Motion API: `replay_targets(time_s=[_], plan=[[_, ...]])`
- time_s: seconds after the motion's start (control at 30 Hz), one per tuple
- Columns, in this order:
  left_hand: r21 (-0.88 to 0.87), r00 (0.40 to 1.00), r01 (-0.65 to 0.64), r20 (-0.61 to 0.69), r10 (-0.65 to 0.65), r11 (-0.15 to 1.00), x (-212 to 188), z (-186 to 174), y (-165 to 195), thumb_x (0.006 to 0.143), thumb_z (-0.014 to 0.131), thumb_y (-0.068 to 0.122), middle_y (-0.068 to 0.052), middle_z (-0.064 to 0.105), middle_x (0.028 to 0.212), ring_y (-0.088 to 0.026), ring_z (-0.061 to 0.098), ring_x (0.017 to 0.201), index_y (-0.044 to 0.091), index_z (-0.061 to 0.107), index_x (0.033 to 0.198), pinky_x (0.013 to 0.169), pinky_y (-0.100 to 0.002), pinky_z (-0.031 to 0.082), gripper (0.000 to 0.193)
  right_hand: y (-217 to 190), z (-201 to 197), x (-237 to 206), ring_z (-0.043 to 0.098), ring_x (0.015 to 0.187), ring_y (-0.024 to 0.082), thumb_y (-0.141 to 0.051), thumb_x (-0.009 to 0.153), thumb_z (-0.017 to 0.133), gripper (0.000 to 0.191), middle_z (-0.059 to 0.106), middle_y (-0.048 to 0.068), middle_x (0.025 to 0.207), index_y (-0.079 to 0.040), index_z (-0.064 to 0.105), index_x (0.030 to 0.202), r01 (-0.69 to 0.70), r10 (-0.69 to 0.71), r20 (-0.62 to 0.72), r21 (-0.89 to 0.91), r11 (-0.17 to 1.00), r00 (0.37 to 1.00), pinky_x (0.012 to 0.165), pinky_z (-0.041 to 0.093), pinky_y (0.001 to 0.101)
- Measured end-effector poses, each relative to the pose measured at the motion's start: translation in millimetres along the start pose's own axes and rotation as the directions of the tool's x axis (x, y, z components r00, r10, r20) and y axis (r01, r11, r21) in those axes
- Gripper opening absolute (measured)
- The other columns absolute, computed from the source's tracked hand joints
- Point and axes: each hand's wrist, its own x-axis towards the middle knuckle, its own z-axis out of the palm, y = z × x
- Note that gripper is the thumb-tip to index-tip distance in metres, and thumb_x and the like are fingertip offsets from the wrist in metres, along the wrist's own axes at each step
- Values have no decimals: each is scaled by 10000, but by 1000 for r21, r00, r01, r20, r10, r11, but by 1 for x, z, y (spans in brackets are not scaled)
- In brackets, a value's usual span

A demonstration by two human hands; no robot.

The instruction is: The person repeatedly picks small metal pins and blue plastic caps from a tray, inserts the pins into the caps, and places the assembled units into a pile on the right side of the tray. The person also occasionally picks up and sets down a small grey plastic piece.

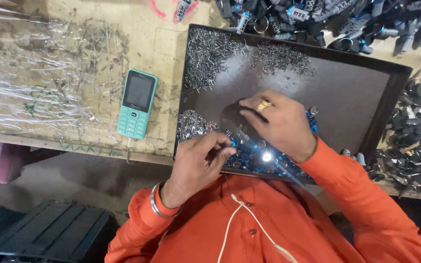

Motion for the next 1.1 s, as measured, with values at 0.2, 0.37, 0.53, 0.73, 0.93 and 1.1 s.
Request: replay_targets(time_s=[0.2, 0.37, 0.53, 0.73, 0.93, 1.1], plan=[[-346, 987, 162, 76, -144, 924, -11, 7, -7, 920, 787, 75, -55, 777, 845, -104, 665, 702, 24, 737, 1003, 608, -249, 527, 110, 9, 7, 3, 709, 882, 311, -64, 968, 772, 111, 710, 129, 1016, -23, 695, 1036, -154, 150, -115, -29, 988, 982, 781, 570, 371], [-730, 979, 201, 162, -120, 653, -11, 17, -23, 1014, 679, -5, -125, 761, 1028, -147, 732, 928, -44, 672, 1188, 819, -287, 618, 178, 30, -14, -1, 729, 874, 217, -37, 985, 761, 97, 733, 118, 1009, -16, 704, 1062, -183, 195, -64, 159, 970, 979, 785, 568, 309], [-781, 944, 329, 276, -179, 530, -6, 27, -28, 1041, 600, 42, -138, 768, 1005, -164, 759, 880, -38, 617, 1124, 748, -292, 644, 117, 3, -18, -1, 720, 861, 134, -18, 947, 742, 134, 756, 94, 990, -2, 733, 1080, -383, 378, 90, 376, 844, 921, 778, 577, 272], [-799, 943, 332, 287, -168, 502, -4, 34, -22, 1065, 600, 122, -84, 721, 887, -120, 708, 785, -36, 626, 1084, 696, -271, 623, 162, -26, 11, -71, 686, 973, 162, 73, 950, 694, 131, 715, 107, 1060, -15, 723, 1042, -402, 462, 244, 872, 281, 853, 876, 587, 308], [-782, 946, 313, 308, -104, 539, 1, 36, -20, 1068, 624, 131, -83, 727, 898, -113, 707, 784, -50, 664, 1034, 717, -260, 622, 188, -18, 25, -98, 635, 1033, 157, 62, 982, 680, 135, 642, 81, 1141, -21, 716, 1083, -299, 412, 192, 930, 213, 891, 935, 563, 311], [-836, 939, 336, 334, -84, 433, 0, 39, -17, 1054, 635, 106, -101, 738, 937, -137, 729, 823, -53, 662, 1056, 743, -278, 640, 161, -15, 23, -95, 639, 1030, 161, 64, 997, 679, 120, 650, 88, 1136, -24, 721, 1068, -313, 408, 204, 924, 221, 890, 924, 561, 308]])
